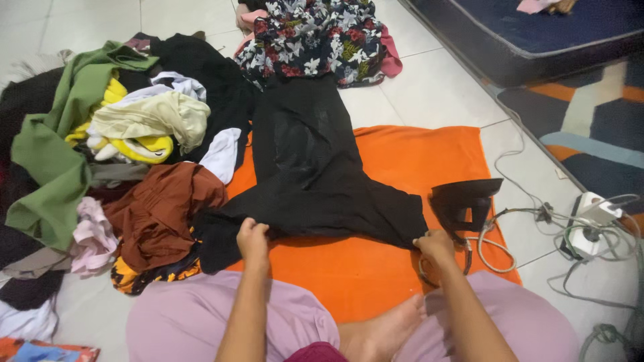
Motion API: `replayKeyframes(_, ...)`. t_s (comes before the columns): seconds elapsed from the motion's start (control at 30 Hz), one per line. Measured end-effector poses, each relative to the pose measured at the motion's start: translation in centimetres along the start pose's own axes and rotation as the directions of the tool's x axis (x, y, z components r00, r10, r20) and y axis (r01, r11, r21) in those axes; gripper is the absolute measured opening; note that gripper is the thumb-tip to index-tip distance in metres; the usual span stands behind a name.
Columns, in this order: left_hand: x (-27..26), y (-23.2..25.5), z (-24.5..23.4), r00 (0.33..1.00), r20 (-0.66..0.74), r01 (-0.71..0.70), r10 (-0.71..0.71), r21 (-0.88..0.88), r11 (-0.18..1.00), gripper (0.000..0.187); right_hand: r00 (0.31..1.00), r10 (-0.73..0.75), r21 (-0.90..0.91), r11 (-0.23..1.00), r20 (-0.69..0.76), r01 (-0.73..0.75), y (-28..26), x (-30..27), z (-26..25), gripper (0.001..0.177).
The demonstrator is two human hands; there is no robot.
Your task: The person irons a black t-shirt laid out on an orange cloth on the floor. They use a handheld iron to smooth the sleeves and body of the shirt, adjusting the fabric with their hands between passes.
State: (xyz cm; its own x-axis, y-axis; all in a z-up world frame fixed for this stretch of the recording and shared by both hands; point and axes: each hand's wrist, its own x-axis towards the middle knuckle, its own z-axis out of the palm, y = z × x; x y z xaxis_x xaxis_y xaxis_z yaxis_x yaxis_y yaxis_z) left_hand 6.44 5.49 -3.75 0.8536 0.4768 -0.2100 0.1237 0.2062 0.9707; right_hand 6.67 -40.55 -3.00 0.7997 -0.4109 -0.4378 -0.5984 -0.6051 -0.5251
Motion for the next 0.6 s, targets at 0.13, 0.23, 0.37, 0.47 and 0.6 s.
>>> replayKeyframes(0.13, 2.1, 1.1, -1.1, 0.872, 0.246, 0.432, -0.424, 0.020, 0.901, 0.004, 0.956, 0.078, 0.429, 0.881, 0.281, -0.198, -0.8, 1.9, 0.4, 0.027)
replayKeyframes(0.23, 5.1, 3.5, 0.0, 0.857, 0.266, 0.168, -0.440, 0.664, 0.728, 0.023, 0.941, 0.003, 0.607, 0.763, 0.339, -0.221, -5.8, 3.5, -0.3, 0.022)
replayKeyframes(0.37, 12.8, 12.4, 1.5, 0.819, 0.318, 0.521, -0.478, -0.062, 0.851, 0.014, 0.981, -0.194, 0.684, 0.716, -0.004, 0.144, -16.5, 5.2, -5.9, 0.009)
replayKeyframes(0.47, 16.0, 22.1, 1.6, 0.972, 0.214, 0.181, -0.093, -0.438, 0.881, 0.011, 0.876, -0.301, 0.609, 0.632, -0.376, 0.479, -23.0, 3.1, -11.3, 0.016)
replayKeyframes(0.6, 12.2, 28.7, -0.2, 0.949, 0.209, -0.182, 0.236, -0.248, 0.951, 0.032, 0.762, -0.417, 0.582, 0.491, -0.496, 0.648, -23.9, -2.3, -14.2, 0.033)
